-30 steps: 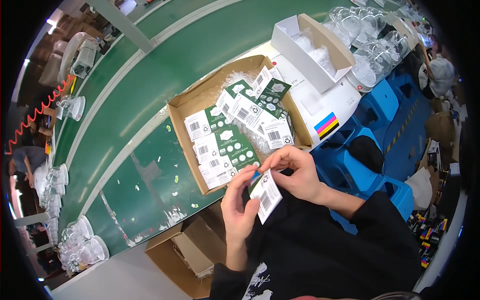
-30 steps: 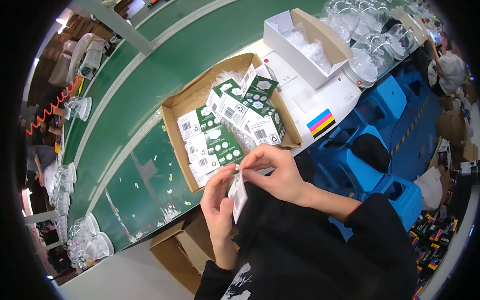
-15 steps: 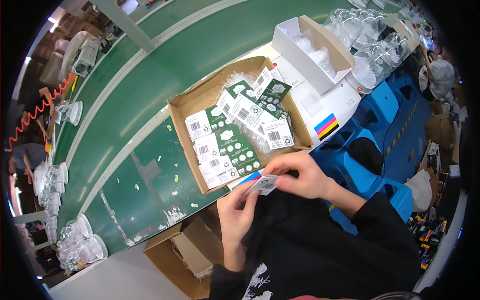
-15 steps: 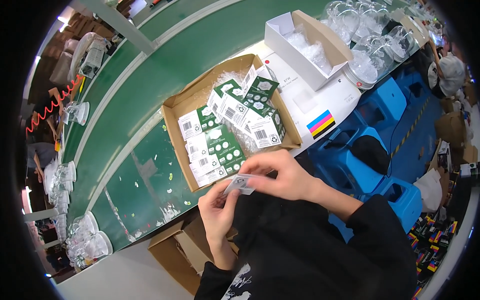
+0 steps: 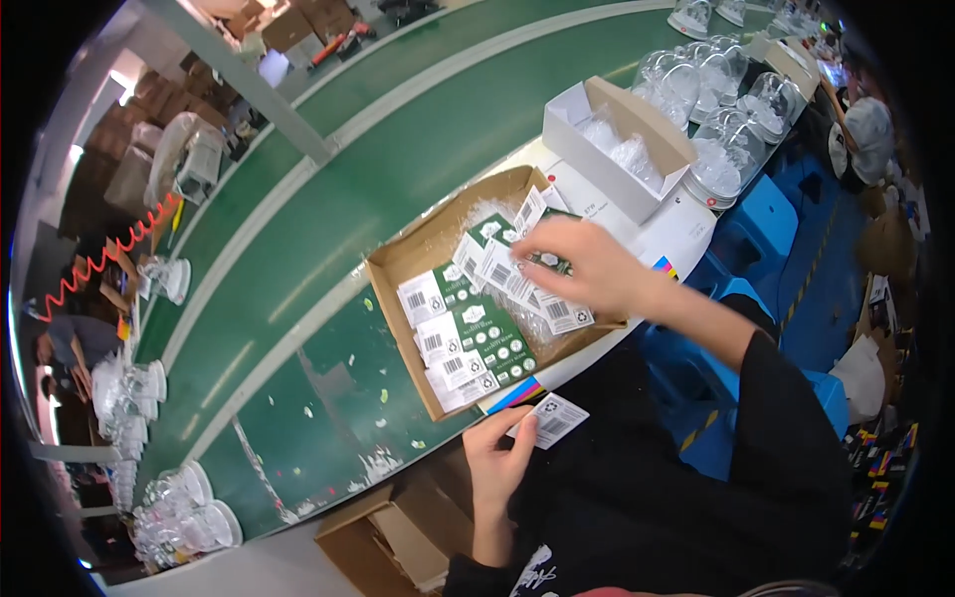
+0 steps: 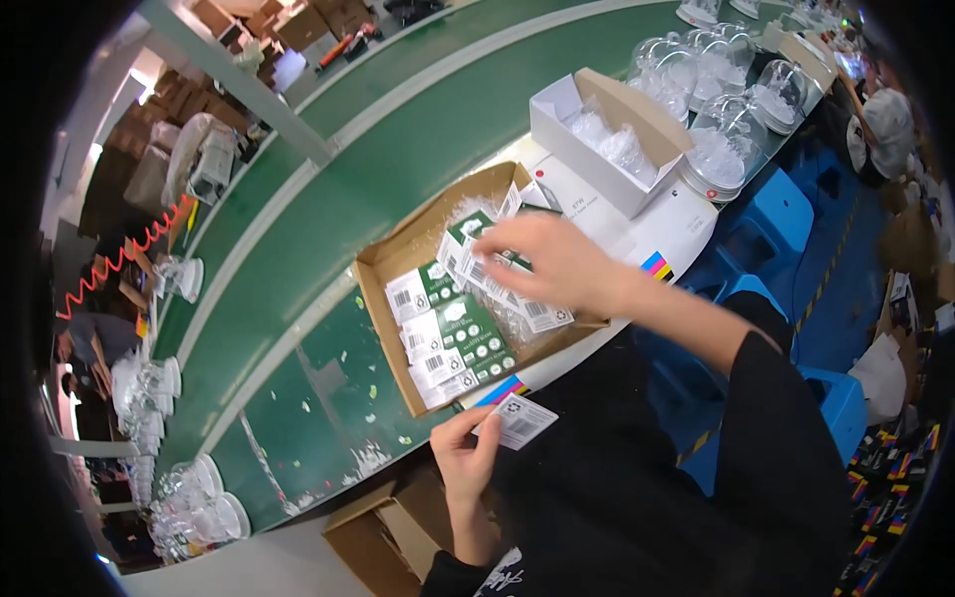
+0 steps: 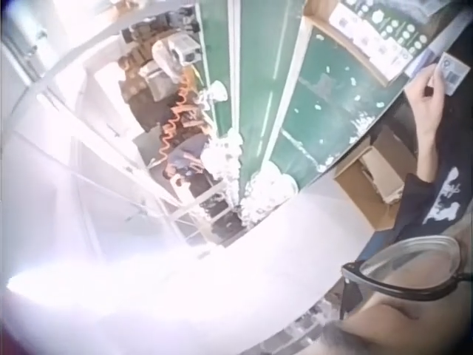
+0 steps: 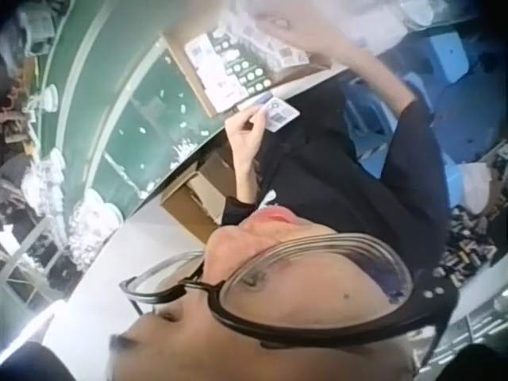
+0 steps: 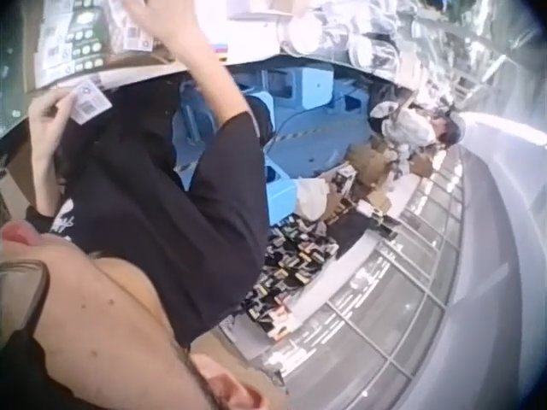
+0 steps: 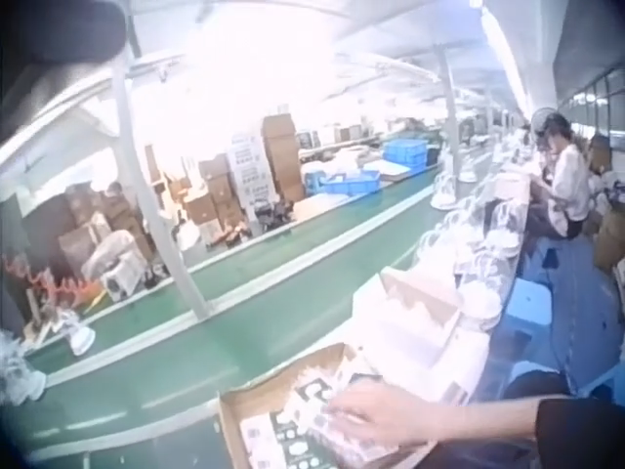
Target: Organizing and inspecting small component boxes on a lighting factory assembly line.
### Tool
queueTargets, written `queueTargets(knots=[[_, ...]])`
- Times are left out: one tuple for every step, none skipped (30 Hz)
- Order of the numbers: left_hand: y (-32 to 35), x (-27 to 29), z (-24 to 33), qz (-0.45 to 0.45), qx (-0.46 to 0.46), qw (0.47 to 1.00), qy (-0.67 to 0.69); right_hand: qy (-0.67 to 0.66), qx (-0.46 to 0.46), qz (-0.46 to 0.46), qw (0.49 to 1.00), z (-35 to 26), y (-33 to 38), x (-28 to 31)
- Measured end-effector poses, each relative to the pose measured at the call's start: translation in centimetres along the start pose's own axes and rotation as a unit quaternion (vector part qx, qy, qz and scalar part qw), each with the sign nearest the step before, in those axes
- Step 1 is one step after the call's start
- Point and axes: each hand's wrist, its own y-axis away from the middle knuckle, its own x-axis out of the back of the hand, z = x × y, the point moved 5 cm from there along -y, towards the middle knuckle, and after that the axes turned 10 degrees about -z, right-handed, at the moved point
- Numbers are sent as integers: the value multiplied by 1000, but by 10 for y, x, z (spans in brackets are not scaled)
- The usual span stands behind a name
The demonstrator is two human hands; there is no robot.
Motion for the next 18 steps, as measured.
queueTargets(knots=[[3,-2,-3,0,6,1000,10,87,16,24,996,12,-16,9],[7,-3,-6,2,14,1000,19,128,-15,-9,992,28,-32,12],[11,-4,-7,5,25,999,24,169,-49,-41,984,42,-46,16],[13,-7,-1,-7,40,999,17,176,-50,-29,983,53,-56,22],[18,-7,-6,1,58,997,45,197,-103,-99,970,69,-69,16],[26,-9,-14,7,79,994,75,216,-159,-170,948,87,-75,7],[28,-10,-16,7,80,994,68,218,-157,-161,950,99,-82,3],[33,-9,-20,8,98,993,67,244,-186,-227,924,115,-90,-12],[37,-6,-23,18,100,992,73,269,-210,-291,894,115,-102,-20],[40,-5,-26,29,101,991,79,312,-223,-321,866,113,-108,-25],[43,-4,-28,36,100,991,83,312,-229,-322,864,116,-113,-28],[45,-5,-30,41,99,990,96,311,-233,-326,862,115,-114,-30],[46,-2,-33,40,105,989,91,315,-222,-320,865,114,-117,-28],[48,-1,-35,39,112,989,91,265,-232,-326,877,104,-116,-19],[47,0,-33,38,121,988,91,216,-243,-331,886,100,-114,-12],[45,-1,-31,45,113,988,92,223,-236,-329,887,104,-111,-9],[41,-1,-31,48,89,989,111,196,-185,-248,930,98,-112,4],[36,-4,-30,46,64,988,131,168,-133,-164,963,93,-110,19]])
